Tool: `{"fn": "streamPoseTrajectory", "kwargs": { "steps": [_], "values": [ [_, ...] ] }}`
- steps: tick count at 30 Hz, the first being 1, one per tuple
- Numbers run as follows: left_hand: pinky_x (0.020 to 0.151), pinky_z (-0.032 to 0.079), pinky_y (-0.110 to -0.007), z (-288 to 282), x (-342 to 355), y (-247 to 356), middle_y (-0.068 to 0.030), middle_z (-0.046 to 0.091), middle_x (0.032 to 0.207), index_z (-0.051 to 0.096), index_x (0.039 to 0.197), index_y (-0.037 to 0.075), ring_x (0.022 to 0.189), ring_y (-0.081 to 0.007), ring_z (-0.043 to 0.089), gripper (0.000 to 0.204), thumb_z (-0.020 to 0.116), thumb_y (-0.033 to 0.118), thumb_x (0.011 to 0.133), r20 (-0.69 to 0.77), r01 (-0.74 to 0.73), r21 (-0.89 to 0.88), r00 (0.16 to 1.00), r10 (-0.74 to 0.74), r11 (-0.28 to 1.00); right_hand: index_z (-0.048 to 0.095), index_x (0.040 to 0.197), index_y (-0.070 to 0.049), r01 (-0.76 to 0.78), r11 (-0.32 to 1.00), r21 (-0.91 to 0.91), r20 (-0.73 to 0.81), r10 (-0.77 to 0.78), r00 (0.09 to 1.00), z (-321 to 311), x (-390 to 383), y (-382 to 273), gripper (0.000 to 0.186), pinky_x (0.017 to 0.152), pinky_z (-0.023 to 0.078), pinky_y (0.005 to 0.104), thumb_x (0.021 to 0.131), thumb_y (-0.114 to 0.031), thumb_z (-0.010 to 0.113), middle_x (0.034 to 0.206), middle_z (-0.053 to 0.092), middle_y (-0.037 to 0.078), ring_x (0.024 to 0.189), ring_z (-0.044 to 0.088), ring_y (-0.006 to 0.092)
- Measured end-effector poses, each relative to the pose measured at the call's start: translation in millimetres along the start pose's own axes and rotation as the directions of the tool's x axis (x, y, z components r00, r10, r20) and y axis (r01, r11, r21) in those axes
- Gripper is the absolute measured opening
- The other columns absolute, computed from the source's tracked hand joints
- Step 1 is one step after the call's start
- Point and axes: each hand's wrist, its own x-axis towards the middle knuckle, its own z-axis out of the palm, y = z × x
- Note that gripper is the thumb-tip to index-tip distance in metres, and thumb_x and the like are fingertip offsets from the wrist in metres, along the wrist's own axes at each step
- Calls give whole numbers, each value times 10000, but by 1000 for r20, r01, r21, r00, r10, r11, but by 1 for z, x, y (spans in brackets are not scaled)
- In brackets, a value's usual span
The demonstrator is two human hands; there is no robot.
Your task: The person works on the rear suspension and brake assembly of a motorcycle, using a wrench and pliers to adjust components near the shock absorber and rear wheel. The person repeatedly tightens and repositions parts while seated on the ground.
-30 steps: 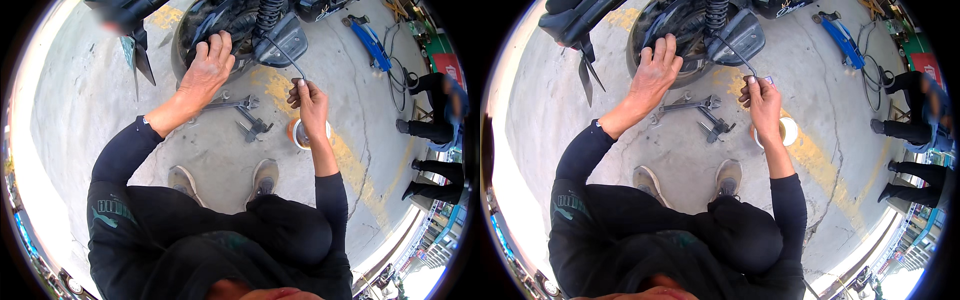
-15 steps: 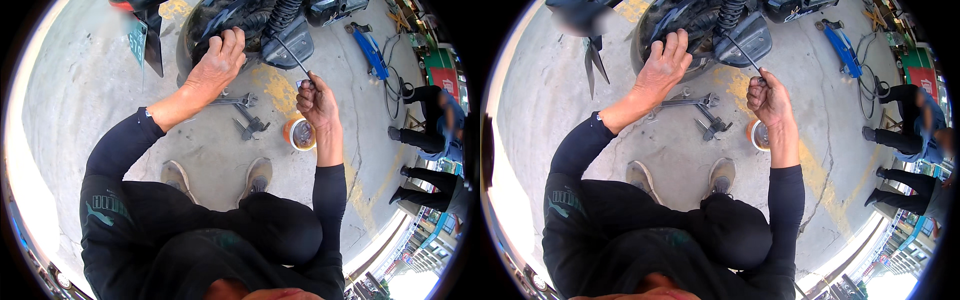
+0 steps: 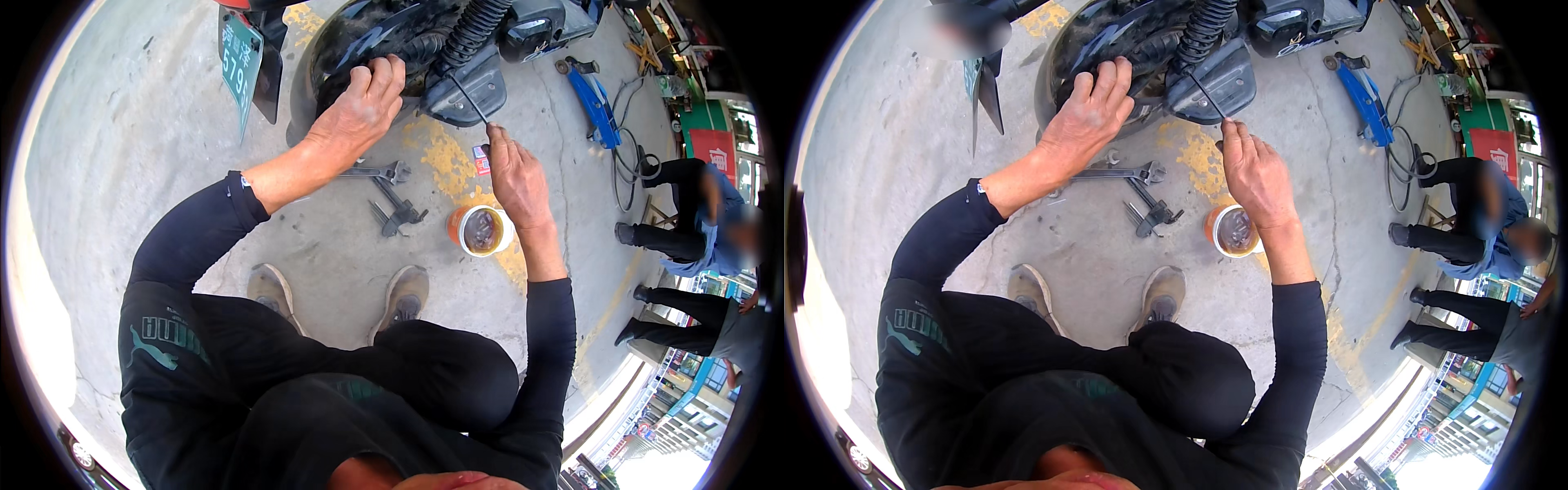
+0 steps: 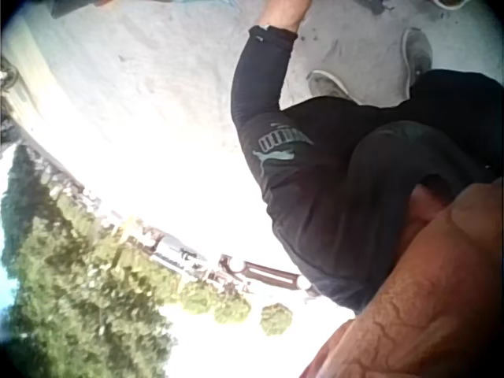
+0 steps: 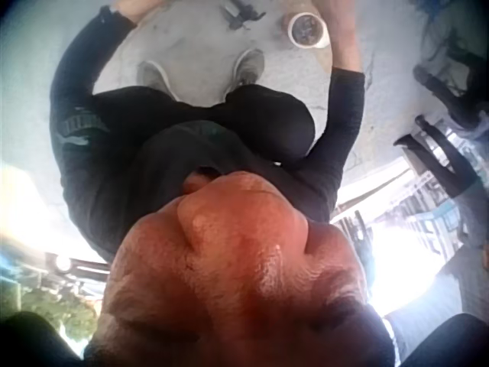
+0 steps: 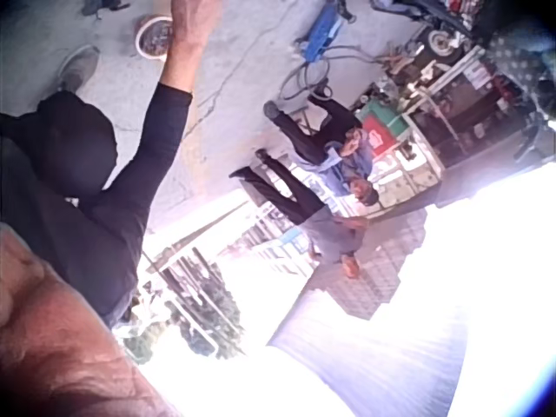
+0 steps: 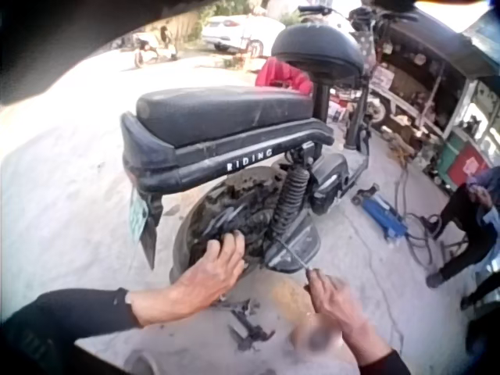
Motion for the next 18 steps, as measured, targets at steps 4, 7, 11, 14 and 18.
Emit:
{"fn": "streamPoseTrajectory", "kwargs": {
  "steps": [4, 7, 11, 14, 18],
  "values": [
    [877, 369, -375, 2, -1, 4, -183, 538, 1403, 690, 1044, 85, 1201, -312, 477, 284, 610, 287, 860, 0, 4, -2, 1000, -4, 1000, 600, 1148, 45, -413, 789, 455, 193, 366, 910, -2, -1, -1, 246, 720, 597, 335, 1049, -178, 566, 1072, 730, 220, 843, 763, 281],
    [879, 370, -379, 0, 1, 6, -184, 537, 1404, 690, 1043, 86, 1199, -311, 478, 282, 608, 285, 861, -6, 9, -2, 1000, -9, 1000, 597, 1107, 44, -523, -34, 852, 456, 541, 707, 9, -3, 19, 294, 673, 608, 332, 1100, -228, 486, 1094, 729, 243, 860, 770, 266],
    [881, 372, -378, 2, 4, 7, -184, 538, 1405, 687, 1036, 87, 1201, -307, 478, 274, 611, 281, 857, -26, 6, -11, 1000, -7, 1000, 568, 1136, 73, -216, -821, 529, 717, 296, 631, 50, -26, 51, 369, 685, 620, 317, 1124, -261, 410, 1058, 720, 263, 844, 767, 270],
    [882, 375, -372, 0, -4, 2, -188, 538, 1407, 682, 1033, 83, 1205, -305, 482, 273, 613, 278, 855, 18, 11, -21, 1000, -11, 1000, 563, 1150, 67, -400, -659, 637, 743, 386, 547, 36, -5, 21, 360, 687, 616, 310, 1126, -250, 393, 1032, 727, 257, 811, 764, 261],
    [883, 375, -366, 2, -4, -2, -198, 535, 1410, 673, 1036, 71, 1210, -303, 489, 275, 609, 270, 858, 19, 2, -43, 1000, -2, 999, 617, 1207, -29, -630, 612, 479, 254, 590, 767, 27, -3, -14, 308, 745, 581, 460, 1069, -292, 536, 1038, 708, 235, 862, 730, 387]
  ]
}}
